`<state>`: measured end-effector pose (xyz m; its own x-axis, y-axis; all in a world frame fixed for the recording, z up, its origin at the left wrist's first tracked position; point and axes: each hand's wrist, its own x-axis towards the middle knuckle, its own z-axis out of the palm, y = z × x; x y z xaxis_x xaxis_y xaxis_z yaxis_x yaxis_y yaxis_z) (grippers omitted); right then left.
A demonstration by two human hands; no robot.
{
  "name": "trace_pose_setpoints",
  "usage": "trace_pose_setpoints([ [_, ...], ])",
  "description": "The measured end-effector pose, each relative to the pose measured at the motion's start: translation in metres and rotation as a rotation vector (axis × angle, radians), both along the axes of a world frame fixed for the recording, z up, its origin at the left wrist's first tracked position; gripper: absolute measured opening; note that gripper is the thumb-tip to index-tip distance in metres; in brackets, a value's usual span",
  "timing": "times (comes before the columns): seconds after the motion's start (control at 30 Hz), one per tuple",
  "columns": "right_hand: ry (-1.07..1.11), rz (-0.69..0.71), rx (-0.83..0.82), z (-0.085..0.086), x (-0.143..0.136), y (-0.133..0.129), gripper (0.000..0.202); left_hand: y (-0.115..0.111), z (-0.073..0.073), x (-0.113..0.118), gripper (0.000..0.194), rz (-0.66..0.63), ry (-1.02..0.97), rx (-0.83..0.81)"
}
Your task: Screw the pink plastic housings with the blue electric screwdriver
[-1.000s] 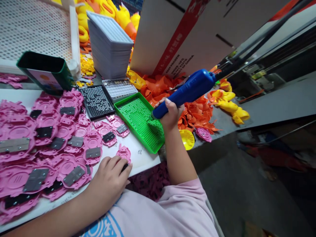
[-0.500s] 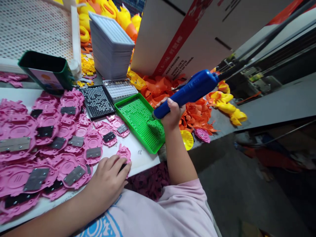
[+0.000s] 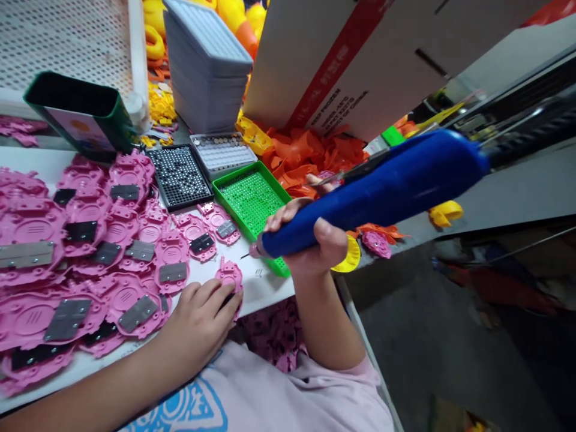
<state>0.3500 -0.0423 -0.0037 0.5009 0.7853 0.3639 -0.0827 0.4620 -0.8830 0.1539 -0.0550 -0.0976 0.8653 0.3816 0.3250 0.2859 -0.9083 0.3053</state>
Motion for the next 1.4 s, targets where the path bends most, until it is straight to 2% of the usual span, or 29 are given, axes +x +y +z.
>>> trace_pose_setpoints([
  [0.13, 0.019, 0.127, -0.011, -0.012, -0.018, -0.006, 0.02, 0.0, -0.001, -0.001, 0.028, -0.006, 0.005, 0.013],
  [0.3, 0.055, 0.135, -0.011, -0.026, -0.022, -0.005, 0.022, -0.001, -0.001, -0.001, 0.029, -0.014, 0.026, 0.014],
  [0.7, 0.013, 0.166, -0.008, -0.03, -0.026, -0.003, 0.021, 0.0, 0.003, -0.002, 0.03, -0.038, 0.071, 0.011],
  [0.9, -0.188, 0.247, -0.005, -0.026, -0.037, -0.002, 0.025, -0.003, 0.0, 0.0, 0.03, -0.014, 0.099, 0.02],
  [1.1, -0.212, 0.309, 0.029, -0.032, -0.038, 0.002, 0.021, -0.003, -0.002, -0.001, 0.026, -0.024, 0.079, 0.023],
  [1.2, -0.182, 0.343, -0.02, -0.029, -0.03, 0.004, 0.023, 0.0, -0.003, -0.002, 0.025, -0.016, 0.041, 0.047],
  [1.3, -0.036, 0.202, -0.002, -0.017, -0.014, 0.012, 0.026, 0.003, -0.001, -0.005, 0.026, -0.018, 0.033, 0.061],
  [1.4, 0.045, -0.121, 0.12, -0.002, 0.012, 0.024, 0.018, 0.004, 0.0, -0.009, 0.03, -0.036, 0.049, 0.082],
])
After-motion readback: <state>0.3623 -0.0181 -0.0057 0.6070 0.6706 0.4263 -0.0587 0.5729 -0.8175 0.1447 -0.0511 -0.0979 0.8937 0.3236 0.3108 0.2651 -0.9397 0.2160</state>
